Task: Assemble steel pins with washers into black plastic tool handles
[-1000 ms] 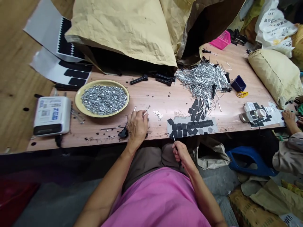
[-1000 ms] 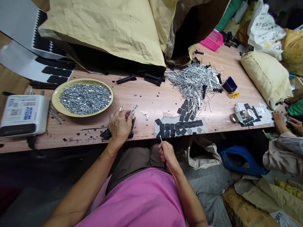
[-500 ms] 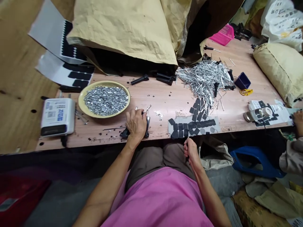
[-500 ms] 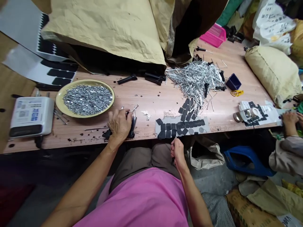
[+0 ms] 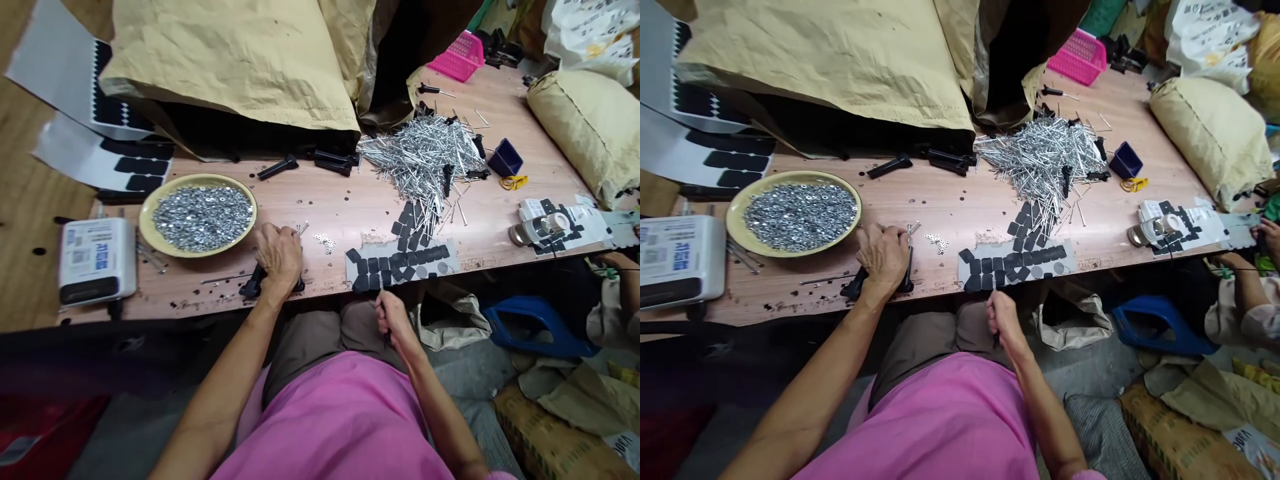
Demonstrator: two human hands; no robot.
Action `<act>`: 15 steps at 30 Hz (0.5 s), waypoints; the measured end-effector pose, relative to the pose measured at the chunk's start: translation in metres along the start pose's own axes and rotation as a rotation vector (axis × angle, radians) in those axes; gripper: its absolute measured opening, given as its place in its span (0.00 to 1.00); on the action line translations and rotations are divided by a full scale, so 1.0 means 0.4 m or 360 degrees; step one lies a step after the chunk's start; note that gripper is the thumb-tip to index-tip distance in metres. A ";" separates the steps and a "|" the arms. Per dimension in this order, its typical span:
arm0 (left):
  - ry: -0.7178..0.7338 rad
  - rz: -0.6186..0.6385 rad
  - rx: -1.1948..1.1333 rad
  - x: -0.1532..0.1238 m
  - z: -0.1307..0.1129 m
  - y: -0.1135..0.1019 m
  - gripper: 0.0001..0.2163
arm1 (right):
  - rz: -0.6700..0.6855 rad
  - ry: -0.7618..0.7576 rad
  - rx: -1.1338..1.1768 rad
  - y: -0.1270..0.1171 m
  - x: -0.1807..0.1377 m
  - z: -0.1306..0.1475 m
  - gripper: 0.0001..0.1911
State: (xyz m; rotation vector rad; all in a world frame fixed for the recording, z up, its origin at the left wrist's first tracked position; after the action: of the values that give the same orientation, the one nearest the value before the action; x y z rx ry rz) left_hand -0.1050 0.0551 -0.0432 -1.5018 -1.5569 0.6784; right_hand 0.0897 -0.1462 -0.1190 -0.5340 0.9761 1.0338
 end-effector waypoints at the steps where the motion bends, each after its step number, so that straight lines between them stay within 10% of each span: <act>1: 0.0012 -0.0013 -0.0001 0.001 -0.006 -0.008 0.08 | 0.0041 0.0005 -0.0010 0.012 -0.003 -0.012 0.14; 4: 0.0060 -0.0076 -0.0005 -0.002 -0.031 -0.042 0.09 | -0.0038 -0.0057 0.0107 -0.046 -0.012 -0.027 0.15; 11: 0.0185 -0.0105 -0.0531 -0.043 -0.135 -0.084 0.07 | -0.1069 -0.0164 -0.0068 -0.504 -0.028 -0.005 0.25; 15: -0.0170 0.0397 -0.1365 -0.116 -0.192 0.046 0.08 | -0.1317 -0.0444 -0.0352 -0.503 -0.078 0.073 0.27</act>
State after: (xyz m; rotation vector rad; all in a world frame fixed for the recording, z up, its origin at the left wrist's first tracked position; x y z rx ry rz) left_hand -0.0338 -0.0009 -0.0300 -2.3408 -1.8745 0.2051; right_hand 0.2763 -0.2277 -0.0904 -0.8545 0.3208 0.4427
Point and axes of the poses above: each hand's wrist, its own x-axis towards the middle knuckle, its own y-axis out of the palm, z = x × y, the point moved 10 cm from there along x, towards the middle knuckle, and after that the axes turned 10 degrees about y, right-handed, at the moved point
